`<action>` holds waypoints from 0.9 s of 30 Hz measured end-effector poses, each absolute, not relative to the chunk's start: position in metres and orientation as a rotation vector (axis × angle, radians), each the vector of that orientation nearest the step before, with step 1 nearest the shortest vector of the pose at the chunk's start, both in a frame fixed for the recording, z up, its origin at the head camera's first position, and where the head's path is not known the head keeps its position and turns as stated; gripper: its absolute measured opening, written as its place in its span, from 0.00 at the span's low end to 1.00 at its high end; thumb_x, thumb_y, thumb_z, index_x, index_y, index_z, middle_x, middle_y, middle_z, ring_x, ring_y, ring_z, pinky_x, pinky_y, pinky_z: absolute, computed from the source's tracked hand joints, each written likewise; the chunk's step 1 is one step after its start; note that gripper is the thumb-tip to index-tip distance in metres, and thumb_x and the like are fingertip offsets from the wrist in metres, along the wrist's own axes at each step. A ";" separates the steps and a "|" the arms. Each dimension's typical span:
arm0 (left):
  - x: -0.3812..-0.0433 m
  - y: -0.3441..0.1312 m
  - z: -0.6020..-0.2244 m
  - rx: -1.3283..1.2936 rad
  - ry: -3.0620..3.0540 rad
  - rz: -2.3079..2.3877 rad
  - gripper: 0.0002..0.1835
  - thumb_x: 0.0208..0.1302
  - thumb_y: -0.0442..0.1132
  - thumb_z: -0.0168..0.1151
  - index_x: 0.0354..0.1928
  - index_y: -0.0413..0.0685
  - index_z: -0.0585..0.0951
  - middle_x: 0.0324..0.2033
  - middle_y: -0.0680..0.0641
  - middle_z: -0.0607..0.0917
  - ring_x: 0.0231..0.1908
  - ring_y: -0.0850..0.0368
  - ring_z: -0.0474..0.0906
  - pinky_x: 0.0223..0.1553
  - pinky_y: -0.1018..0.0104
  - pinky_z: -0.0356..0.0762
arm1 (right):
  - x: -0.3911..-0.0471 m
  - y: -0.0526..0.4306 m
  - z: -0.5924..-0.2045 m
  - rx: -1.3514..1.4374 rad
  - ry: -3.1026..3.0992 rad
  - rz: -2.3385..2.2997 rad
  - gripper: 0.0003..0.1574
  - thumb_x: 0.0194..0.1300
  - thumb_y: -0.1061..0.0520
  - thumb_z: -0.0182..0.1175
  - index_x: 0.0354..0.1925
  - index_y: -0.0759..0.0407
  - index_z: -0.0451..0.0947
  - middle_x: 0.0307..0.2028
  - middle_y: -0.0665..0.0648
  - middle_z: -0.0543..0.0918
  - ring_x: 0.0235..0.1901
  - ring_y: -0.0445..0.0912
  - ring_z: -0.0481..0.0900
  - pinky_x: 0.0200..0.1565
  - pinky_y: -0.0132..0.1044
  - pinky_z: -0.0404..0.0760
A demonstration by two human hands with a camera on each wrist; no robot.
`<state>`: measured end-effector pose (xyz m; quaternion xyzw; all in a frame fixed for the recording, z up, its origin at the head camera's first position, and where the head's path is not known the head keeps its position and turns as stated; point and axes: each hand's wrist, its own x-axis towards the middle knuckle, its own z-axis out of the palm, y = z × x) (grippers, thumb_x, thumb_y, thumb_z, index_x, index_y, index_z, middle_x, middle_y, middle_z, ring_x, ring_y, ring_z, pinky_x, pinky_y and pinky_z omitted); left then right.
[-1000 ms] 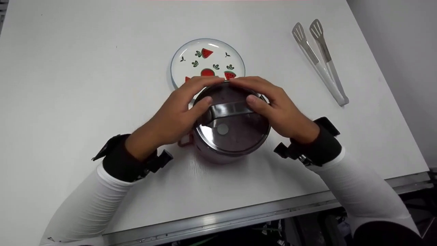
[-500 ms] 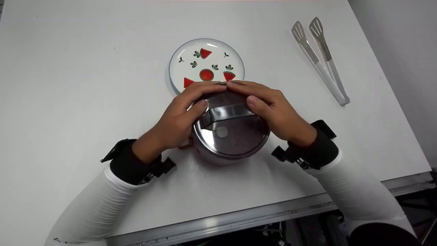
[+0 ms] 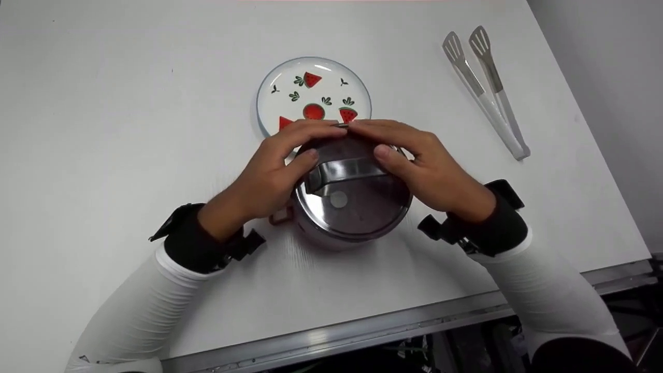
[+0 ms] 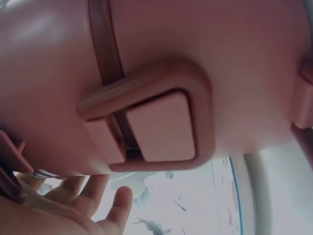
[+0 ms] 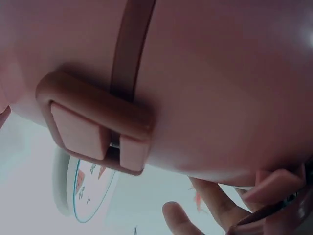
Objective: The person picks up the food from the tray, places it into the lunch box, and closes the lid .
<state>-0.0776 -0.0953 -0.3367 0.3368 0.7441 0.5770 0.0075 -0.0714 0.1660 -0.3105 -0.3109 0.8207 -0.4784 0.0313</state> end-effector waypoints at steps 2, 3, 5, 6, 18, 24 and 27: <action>-0.075 -0.098 -0.338 1.067 2.318 1.768 0.21 0.73 0.39 0.47 0.64 0.53 0.78 0.65 0.54 0.76 0.69 0.62 0.66 0.71 0.58 0.60 | -0.068 0.172 -0.314 -0.991 2.481 -1.521 0.25 0.78 0.51 0.47 0.70 0.47 0.71 0.68 0.48 0.74 0.70 0.45 0.68 0.71 0.43 0.63; -0.072 -0.101 -0.338 1.079 2.312 1.743 0.22 0.73 0.40 0.47 0.66 0.54 0.76 0.67 0.54 0.74 0.71 0.62 0.64 0.72 0.57 0.59 | -0.066 0.177 -0.317 -1.001 2.459 -1.538 0.26 0.78 0.51 0.47 0.70 0.48 0.70 0.69 0.49 0.73 0.70 0.46 0.67 0.69 0.41 0.65; -0.067 -0.109 -0.339 1.105 2.290 1.689 0.24 0.72 0.41 0.48 0.69 0.57 0.73 0.71 0.54 0.68 0.73 0.61 0.60 0.73 0.54 0.58 | -0.060 0.187 -0.321 -1.011 2.420 -1.555 0.27 0.77 0.54 0.48 0.71 0.52 0.69 0.70 0.51 0.71 0.71 0.48 0.65 0.68 0.38 0.66; -0.065 -0.114 -0.339 1.119 2.281 1.665 0.25 0.72 0.42 0.49 0.70 0.58 0.72 0.73 0.55 0.66 0.74 0.61 0.58 0.73 0.53 0.57 | -0.057 0.191 -0.324 -1.014 2.405 -1.562 0.27 0.76 0.56 0.50 0.71 0.55 0.68 0.71 0.52 0.70 0.71 0.48 0.65 0.67 0.37 0.67; -0.044 -0.152 -0.334 1.083 2.591 1.431 0.38 0.56 0.36 0.74 0.70 0.57 0.72 0.51 0.56 0.83 0.53 0.64 0.79 0.60 0.68 0.73 | -0.048 0.215 -0.333 -1.139 2.498 -1.585 0.35 0.57 0.76 0.63 0.64 0.67 0.74 0.54 0.58 0.81 0.51 0.46 0.76 0.52 0.32 0.78; -0.042 -0.153 -0.334 1.052 2.602 1.439 0.38 0.55 0.32 0.73 0.69 0.57 0.71 0.38 0.58 0.84 0.40 0.65 0.82 0.52 0.71 0.77 | -0.046 0.214 -0.334 -1.180 2.552 -1.545 0.38 0.53 0.79 0.64 0.63 0.68 0.74 0.48 0.58 0.82 0.48 0.42 0.77 0.49 0.29 0.80; -0.042 -0.153 -0.333 1.054 2.592 1.444 0.37 0.56 0.33 0.72 0.68 0.56 0.71 0.37 0.57 0.83 0.40 0.66 0.80 0.51 0.70 0.77 | -0.045 0.210 -0.328 -1.186 2.560 -1.532 0.38 0.54 0.79 0.63 0.64 0.67 0.74 0.47 0.57 0.82 0.48 0.41 0.76 0.50 0.29 0.79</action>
